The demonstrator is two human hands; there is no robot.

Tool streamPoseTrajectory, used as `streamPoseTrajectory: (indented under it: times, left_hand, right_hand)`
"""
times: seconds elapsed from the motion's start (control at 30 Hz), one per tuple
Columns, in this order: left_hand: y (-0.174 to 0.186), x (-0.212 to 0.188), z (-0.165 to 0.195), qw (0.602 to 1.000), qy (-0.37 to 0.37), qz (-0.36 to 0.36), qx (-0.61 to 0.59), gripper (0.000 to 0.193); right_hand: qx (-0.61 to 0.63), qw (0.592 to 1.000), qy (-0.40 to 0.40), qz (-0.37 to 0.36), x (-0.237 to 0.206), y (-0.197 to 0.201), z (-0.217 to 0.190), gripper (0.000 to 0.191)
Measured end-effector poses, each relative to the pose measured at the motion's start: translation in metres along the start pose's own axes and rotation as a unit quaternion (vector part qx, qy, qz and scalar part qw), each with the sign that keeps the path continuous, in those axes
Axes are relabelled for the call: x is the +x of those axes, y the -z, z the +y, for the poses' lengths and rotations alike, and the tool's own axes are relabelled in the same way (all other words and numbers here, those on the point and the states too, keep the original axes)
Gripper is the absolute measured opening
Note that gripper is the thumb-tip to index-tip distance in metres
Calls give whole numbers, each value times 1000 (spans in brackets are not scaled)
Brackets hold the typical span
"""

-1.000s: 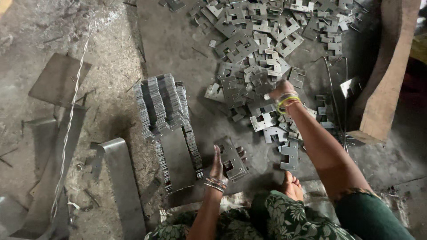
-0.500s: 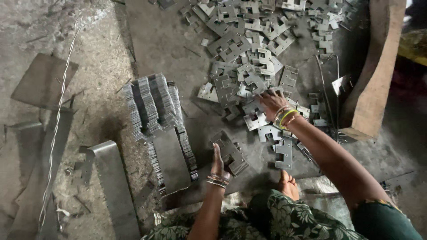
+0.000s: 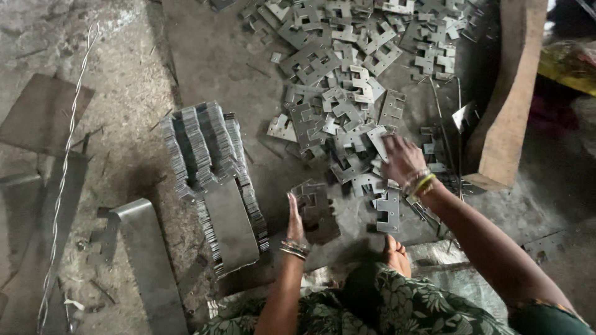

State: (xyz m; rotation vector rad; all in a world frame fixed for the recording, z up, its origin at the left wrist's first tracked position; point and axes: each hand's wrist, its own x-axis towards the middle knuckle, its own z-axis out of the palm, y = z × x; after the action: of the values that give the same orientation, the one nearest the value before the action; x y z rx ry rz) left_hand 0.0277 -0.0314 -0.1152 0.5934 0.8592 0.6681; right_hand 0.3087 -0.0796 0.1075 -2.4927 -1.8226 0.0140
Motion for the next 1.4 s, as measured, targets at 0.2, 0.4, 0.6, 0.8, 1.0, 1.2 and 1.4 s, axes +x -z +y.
streamPoseTrajectory:
  times: [0.2,0.4,0.6,0.8,1.0,1.2,1.4]
  left_hand:
    - [-2,-12,5,996,91,0,20,94]
    - [-3,-23,6,989,130,-42,-54,85]
    - [3,-4,-10,999,-46,-16,-16,90]
    - [4,-19,-1,984,141,-67,-81,99]
    - [0,-28,-5,975,209,-68,-47,83]
    - [1,-17,-22,968,58,-211,124,67]
    - [-13,-17,-17,981,91,-140,104,72]
  right_hand:
    - [-32,969,-141,-202,20,-10,-6,53]
    - [-65,985,4,-160,-14,-23,-41,44]
    - [20,930,310,199,-55,-28,-32,27]
    - [-21,982,-82,-168,-30,-32,39,49]
    - [-74,975,-52,-203,-28,-15,48,58]
    - [-36,984,1,-177,-33,-8,63,70]
    - [-56,981,22,-185,-41,-16,72,31]
